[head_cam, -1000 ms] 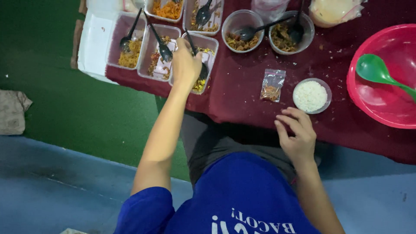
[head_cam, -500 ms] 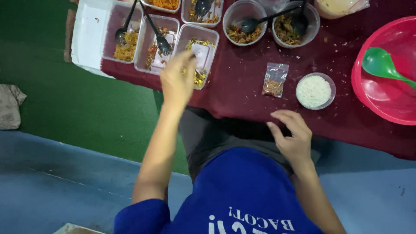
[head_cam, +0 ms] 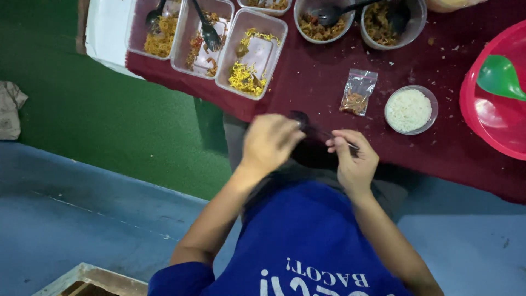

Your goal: Scooping food ingredients into a container, handling a condiment packet, and wrapping a rice ball for packaging.

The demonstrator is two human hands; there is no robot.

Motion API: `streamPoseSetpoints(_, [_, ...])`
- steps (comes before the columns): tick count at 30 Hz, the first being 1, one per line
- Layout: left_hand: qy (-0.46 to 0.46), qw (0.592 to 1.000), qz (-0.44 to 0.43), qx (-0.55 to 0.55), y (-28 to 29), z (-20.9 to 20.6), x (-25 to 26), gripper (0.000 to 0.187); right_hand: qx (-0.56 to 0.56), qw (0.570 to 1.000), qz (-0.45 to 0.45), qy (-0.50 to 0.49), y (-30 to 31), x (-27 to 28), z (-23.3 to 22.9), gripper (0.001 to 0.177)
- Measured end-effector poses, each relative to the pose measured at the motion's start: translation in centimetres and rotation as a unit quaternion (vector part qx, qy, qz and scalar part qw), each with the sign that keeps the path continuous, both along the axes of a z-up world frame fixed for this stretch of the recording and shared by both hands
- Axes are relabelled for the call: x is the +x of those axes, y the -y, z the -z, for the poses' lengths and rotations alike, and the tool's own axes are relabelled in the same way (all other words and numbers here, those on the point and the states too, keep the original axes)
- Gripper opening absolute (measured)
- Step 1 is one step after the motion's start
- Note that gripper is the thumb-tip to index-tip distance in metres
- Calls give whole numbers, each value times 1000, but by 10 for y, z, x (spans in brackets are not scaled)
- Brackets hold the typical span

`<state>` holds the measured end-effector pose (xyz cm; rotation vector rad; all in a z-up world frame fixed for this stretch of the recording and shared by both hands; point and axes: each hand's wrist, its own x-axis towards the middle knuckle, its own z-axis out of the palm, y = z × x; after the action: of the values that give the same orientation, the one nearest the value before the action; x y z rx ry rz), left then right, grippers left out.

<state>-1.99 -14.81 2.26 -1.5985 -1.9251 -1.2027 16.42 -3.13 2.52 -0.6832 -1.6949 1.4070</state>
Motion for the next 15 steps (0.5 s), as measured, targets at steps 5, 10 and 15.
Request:
streamPoseSetpoints(5, [443, 869, -212, 62, 4, 35, -51, 31, -21, 998, 54, -24, -8, 21, 8, 15])
streamPoseSetpoints(10, [675, 699, -202, 119, -5, 54, -87, 32, -24, 996, 80, -20, -13, 38, 13, 19])
streamPoseSetpoints(15, [612, 763, -189, 90, 9, 42, -85, 25, -23, 992, 122, -31, -19, 50, 20, 17])
